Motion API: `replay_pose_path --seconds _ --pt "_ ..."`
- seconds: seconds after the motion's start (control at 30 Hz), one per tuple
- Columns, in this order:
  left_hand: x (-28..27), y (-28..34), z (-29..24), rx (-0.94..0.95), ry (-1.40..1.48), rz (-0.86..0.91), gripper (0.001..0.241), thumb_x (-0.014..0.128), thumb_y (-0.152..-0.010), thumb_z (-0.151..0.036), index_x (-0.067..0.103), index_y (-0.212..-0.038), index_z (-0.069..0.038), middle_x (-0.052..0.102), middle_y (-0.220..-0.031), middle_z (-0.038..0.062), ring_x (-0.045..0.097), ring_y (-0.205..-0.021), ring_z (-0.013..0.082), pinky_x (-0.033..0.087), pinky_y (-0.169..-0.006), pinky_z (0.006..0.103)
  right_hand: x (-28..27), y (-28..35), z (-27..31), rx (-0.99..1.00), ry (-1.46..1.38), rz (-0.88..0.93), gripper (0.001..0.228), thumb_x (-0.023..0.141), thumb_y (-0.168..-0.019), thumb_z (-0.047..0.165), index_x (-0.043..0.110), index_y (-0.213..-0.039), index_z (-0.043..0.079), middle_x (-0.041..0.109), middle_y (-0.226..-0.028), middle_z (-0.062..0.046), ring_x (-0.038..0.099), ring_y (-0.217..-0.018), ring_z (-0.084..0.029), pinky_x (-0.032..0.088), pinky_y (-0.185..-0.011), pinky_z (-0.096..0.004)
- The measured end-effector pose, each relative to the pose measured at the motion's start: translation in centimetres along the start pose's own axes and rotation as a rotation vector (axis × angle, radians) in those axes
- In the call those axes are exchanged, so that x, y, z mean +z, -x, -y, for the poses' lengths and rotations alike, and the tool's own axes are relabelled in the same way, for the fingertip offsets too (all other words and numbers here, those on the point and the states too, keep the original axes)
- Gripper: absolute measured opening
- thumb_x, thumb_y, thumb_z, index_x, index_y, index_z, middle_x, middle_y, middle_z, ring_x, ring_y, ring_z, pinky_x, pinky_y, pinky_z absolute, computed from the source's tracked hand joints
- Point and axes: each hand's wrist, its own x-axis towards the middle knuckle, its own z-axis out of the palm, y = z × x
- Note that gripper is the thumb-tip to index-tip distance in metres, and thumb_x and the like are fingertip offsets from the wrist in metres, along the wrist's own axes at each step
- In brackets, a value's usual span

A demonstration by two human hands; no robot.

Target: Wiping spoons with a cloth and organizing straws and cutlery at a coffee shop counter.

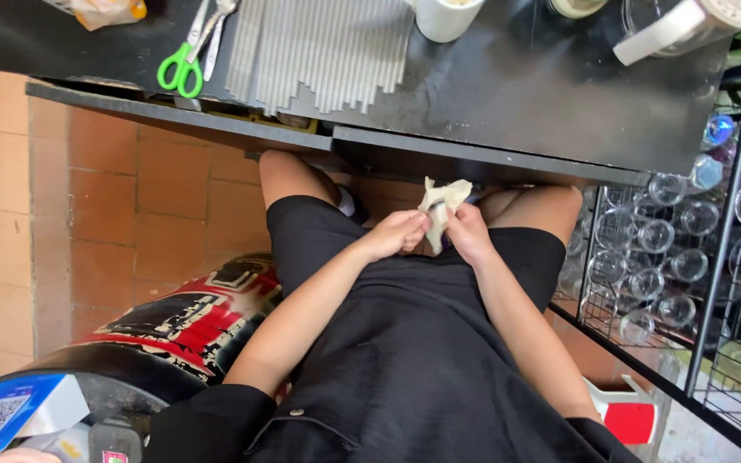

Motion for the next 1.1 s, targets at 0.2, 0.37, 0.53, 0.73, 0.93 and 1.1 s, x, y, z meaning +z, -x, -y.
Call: replay_pose_path --seconds 0.2,0.37,0.53,0.73,0.93,1.1 --pt "1.6 1.3 -4.8 -0.299 0.341 0.145 0.028 0.042 -0.114 -0.032 0.055 -0.101 -0.011 0.036 -0.068 -0.009 0.03 -0.055 0.0047 0.026 -0.05 0.023 0.8 0.3 1.3 -0.057 0.146 -0.007 0.017 0.059 -0.102 0.008 0.07 -0.112 -0.001 0.072 -0.1 -0.005 0.065 -0.084 -0.011 0.052 -0.071 -0.027" --pt "2.0 1.1 -4.8 -0.219 0.031 0.004 0.033 0.046 -0.11 -0.034 0.064 -0.1 -0.008 0.047 -0.066 -0.008 0.038 -0.055 0.0044 0.032 -0.05 0.0237 0.8 0.3 1.5 -0.198 0.051 -0.119 0.012 0.064 -0.099 0.005 0.07 -0.108 -0.001 0.073 -0.104 -0.005 0.07 -0.09 -0.011 0.056 -0.079 -0.026" --pt "1.8 0.6 -3.9 0.121 -0.382 -0.117 0.033 0.055 -0.107 -0.028 0.076 -0.103 -0.004 0.063 -0.069 -0.003 0.056 -0.065 0.0051 0.047 -0.066 0.0229 0.5 -0.1 0.1 -0.245 0.246 -0.312 0.02 0.059 -0.109 0.012 0.073 -0.11 -0.002 0.075 -0.102 -0.007 0.068 -0.089 -0.011 0.054 -0.077 -0.026" --pt "2.3 1.1 -5.2 0.008 -0.5 -0.139 0.029 0.056 -0.105 -0.028 0.078 -0.107 -0.008 0.071 -0.072 -0.003 0.058 -0.063 0.0065 0.048 -0.065 0.0251 2.0 0.6 3.6 -0.303 0.055 -0.293 0.015 0.067 -0.098 0.003 0.069 -0.112 -0.003 0.074 -0.108 -0.008 0.071 -0.095 -0.014 0.057 -0.083 -0.028" --pt "2.2 1.2 -4.1 0.108 -0.581 -0.149 0.027 0.058 -0.105 -0.025 0.079 -0.111 -0.009 0.073 -0.074 -0.002 0.062 -0.066 0.0058 0.05 -0.065 0.0252 2.0 0.5 3.6 -0.211 0.042 -0.32 0.015 0.063 -0.102 0.007 0.071 -0.111 -0.003 0.075 -0.104 -0.008 0.071 -0.089 -0.014 0.056 -0.077 -0.028" --pt "2.7 1.6 -5.1 0.111 -0.662 -0.202 0.025 0.059 -0.104 -0.023 0.079 -0.106 -0.008 0.072 -0.071 -0.002 0.06 -0.062 0.0057 0.047 -0.06 0.0259 2.3 0.9 3.2 -0.085 0.151 -0.059 0.015 0.062 -0.1 0.005 0.069 -0.111 -0.001 0.074 -0.102 -0.007 0.071 -0.089 -0.013 0.057 -0.079 -0.028"
